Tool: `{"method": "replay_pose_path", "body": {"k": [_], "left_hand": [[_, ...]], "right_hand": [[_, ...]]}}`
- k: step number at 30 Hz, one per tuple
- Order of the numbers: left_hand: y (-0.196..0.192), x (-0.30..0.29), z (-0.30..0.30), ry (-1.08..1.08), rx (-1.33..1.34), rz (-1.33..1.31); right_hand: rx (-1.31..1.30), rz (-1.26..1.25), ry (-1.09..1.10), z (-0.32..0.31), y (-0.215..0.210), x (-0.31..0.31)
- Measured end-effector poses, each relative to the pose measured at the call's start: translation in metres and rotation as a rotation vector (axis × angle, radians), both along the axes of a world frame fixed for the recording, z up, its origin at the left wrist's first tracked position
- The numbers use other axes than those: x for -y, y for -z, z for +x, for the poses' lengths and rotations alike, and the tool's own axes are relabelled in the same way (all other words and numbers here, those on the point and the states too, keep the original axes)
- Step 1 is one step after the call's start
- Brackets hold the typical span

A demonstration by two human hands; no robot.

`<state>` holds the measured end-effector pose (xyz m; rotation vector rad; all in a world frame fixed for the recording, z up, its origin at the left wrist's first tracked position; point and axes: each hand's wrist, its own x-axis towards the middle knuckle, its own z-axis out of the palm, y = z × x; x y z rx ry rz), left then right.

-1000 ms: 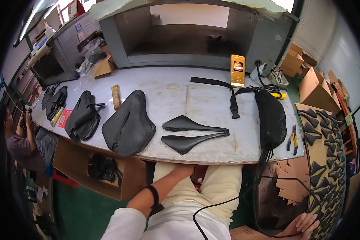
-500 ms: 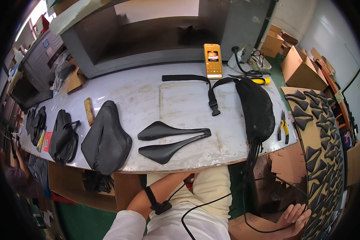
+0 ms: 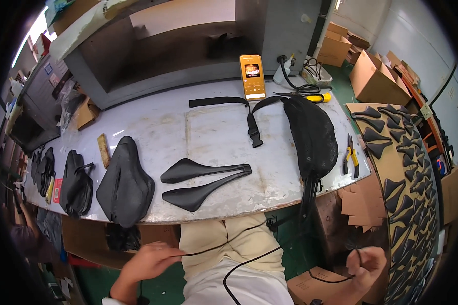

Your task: The person picks up a bicycle saddle, turns it over, and presses the edges of the cover into the base. They then reach into a heating chamber to retrieve another saddle and repeat the pressing process on its edges.

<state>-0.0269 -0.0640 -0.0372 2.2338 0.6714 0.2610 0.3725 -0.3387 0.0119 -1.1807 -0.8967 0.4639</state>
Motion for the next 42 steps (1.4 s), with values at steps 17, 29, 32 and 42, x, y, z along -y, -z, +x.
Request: {"method": "replay_pose_path", "body": {"k": [17,29,32,42], "left_hand": [[-0.001,0.083,-0.041,-0.693,-0.133,0.089],[-0.027,0.048,0.088,-0.212,0.367,0.325],[-0.034,0.037,0.116,-0.169,0.375,0.314],[-0.026,0.004,0.128,-0.203,0.435,0.178]], "right_hand": [[1.202,-0.308,-0.616,-0.054,-0.012,-0.142],[0.815,-0.460,-0.914,-0.053,0.044,-0.109],[0.781,-0.613,-0.947,-0.039,0.053,-0.090],[0.910,-1.297,-0.021,0.063,0.045,-0.025]]}}
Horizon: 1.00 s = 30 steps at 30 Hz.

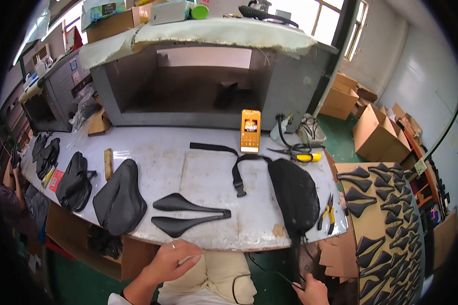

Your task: The person picks up a bicycle saddle, turns it over, and presses the edges of the cover into the base. They then reach into a heating chamber to retrieve another saddle and repeat the pressing process on its edges.

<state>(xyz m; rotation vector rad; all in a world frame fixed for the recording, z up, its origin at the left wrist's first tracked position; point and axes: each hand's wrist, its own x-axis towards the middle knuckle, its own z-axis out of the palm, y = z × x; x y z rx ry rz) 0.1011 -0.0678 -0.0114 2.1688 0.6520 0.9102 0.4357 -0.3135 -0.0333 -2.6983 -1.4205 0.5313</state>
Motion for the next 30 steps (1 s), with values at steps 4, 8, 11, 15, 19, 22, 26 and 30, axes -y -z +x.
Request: {"method": "replay_pose_path", "body": {"k": [4,8,11,15,19,22,26,30], "left_hand": [[0.000,-0.009,-0.019,-0.011,0.053,-0.045],[-0.013,-0.028,-0.036,0.004,0.139,-0.035],[-0.020,-0.035,-0.069,-0.028,0.172,-0.064],[-0.013,-0.052,-0.094,-0.099,0.265,-0.162],[-0.012,-0.063,-0.104,-0.122,0.308,-0.166],[-0.009,-0.069,-0.107,-0.134,0.325,-0.174],[-0.014,-0.065,-0.106,-0.137,0.294,-0.167],[-0.019,-0.073,-0.105,-0.173,0.211,-0.046]], "right_hand": [[0.026,0.098,0.067,0.004,-0.006,-0.002],[-0.424,0.160,-0.062,-0.033,-0.068,-0.037],[-0.320,0.365,-0.088,-0.057,-0.109,-0.085],[0.225,0.262,-0.006,-0.046,-0.112,-0.144],[0.422,0.356,-0.109,-0.036,-0.109,-0.220],[0.362,0.167,-0.088,-0.017,-0.083,-0.257],[0.284,0.238,-0.167,0.012,-0.058,-0.256],[0.324,0.390,-0.229,0.023,-0.035,-0.248]]}}
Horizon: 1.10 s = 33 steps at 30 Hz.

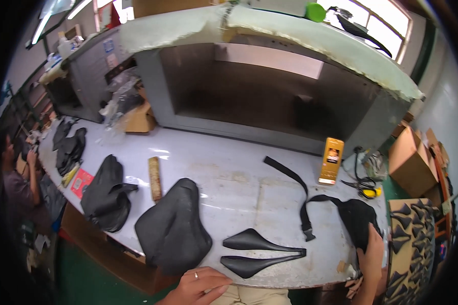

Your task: The person picks up a bicycle saddle, turns it over, and presses the edges of the cover into the base. They then reach into a heating chamber to retrieve another saddle and repeat the pressing process on its edges.

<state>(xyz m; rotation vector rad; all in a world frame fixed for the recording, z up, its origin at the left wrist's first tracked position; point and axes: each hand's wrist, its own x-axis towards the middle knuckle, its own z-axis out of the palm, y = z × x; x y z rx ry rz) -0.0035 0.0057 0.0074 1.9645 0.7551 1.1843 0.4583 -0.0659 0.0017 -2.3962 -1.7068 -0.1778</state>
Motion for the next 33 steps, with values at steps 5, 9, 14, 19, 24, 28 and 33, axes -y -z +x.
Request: {"method": "replay_pose_path", "body": {"k": [5,9,14,19,24,28,33], "left_hand": [[0.005,-0.023,-0.009,-0.318,-0.429,0.358],[-0.001,-0.008,-0.031,-0.523,-0.753,0.262],[0.019,0.001,-0.054,-0.516,-0.750,0.313],[0.014,-0.001,-0.054,-0.539,-0.799,0.303],[0.017,0.000,-0.056,-0.499,-0.803,0.407],[0.014,-0.002,-0.061,-0.449,-0.854,0.416],[0.011,-0.005,-0.060,-0.407,-0.884,0.428]], "right_hand": [[0.042,0.352,-0.107,-0.093,-0.038,-0.006],[-0.566,0.262,-0.746,-0.169,-0.035,-0.024],[-0.622,0.152,-1.200,-0.229,-0.007,-0.047],[-0.693,0.160,-1.246,-0.248,0.003,-0.059],[-0.745,0.122,-1.196,-0.269,0.001,-0.059],[-0.683,0.141,-1.242,-0.290,0.005,-0.067],[-0.507,0.227,-1.300,-0.311,0.007,-0.074]]}}
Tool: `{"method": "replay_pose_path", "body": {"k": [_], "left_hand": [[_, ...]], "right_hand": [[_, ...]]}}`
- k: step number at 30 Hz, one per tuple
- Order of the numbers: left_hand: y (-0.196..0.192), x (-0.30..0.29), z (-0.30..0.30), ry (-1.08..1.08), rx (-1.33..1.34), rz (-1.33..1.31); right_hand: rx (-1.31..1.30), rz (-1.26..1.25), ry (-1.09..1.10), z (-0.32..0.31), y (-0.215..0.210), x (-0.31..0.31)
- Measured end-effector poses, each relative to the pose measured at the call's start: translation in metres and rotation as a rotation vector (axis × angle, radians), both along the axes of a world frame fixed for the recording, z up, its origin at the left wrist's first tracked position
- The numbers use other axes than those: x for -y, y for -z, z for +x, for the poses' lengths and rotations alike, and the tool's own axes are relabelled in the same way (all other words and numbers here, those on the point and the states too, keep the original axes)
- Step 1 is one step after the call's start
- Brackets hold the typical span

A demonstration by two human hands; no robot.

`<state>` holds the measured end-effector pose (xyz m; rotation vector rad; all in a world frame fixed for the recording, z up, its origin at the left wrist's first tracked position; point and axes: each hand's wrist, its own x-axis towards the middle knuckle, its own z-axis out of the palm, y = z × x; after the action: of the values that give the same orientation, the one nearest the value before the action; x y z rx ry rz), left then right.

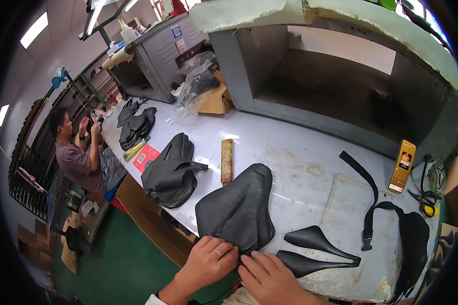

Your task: The person picks up a bicycle saddle, turns it over, and presses the edges of the cover into the base. They then reach into a heating chamber to retrieve another saddle and repeat the pressing process on its edges.

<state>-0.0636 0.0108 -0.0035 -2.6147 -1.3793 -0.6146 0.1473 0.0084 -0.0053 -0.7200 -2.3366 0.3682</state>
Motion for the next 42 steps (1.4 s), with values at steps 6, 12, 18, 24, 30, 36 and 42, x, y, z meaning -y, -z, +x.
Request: {"method": "replay_pose_path", "body": {"k": [6,12,18,24,30,36,42], "left_hand": [[0.008,-0.006,0.001,-0.144,0.223,-0.104],[0.012,-0.026,-0.053,-0.422,1.892,0.089],[-0.016,-0.007,-0.056,-0.362,1.766,0.582],[-0.054,0.075,-0.030,-0.186,1.445,-0.264],[-0.061,0.064,0.023,0.118,1.164,-1.027],[-0.024,0.037,0.068,-0.124,1.962,-1.349],[0.019,0.059,0.102,0.277,1.638,-0.818]], "right_hand": [[0.126,0.030,0.080,-0.013,0.013,-0.005],[0.121,-0.015,0.075,-0.017,0.012,-0.005],[0.101,-0.075,0.103,-0.015,0.021,0.000],[-0.082,-0.117,0.020,0.014,-0.010,0.006],[-0.255,-1.068,-0.516,0.071,-0.033,0.020],[-0.365,-1.285,-0.353,0.126,-0.001,0.044],[-0.793,-0.943,0.204,0.148,-0.011,0.083]]}}
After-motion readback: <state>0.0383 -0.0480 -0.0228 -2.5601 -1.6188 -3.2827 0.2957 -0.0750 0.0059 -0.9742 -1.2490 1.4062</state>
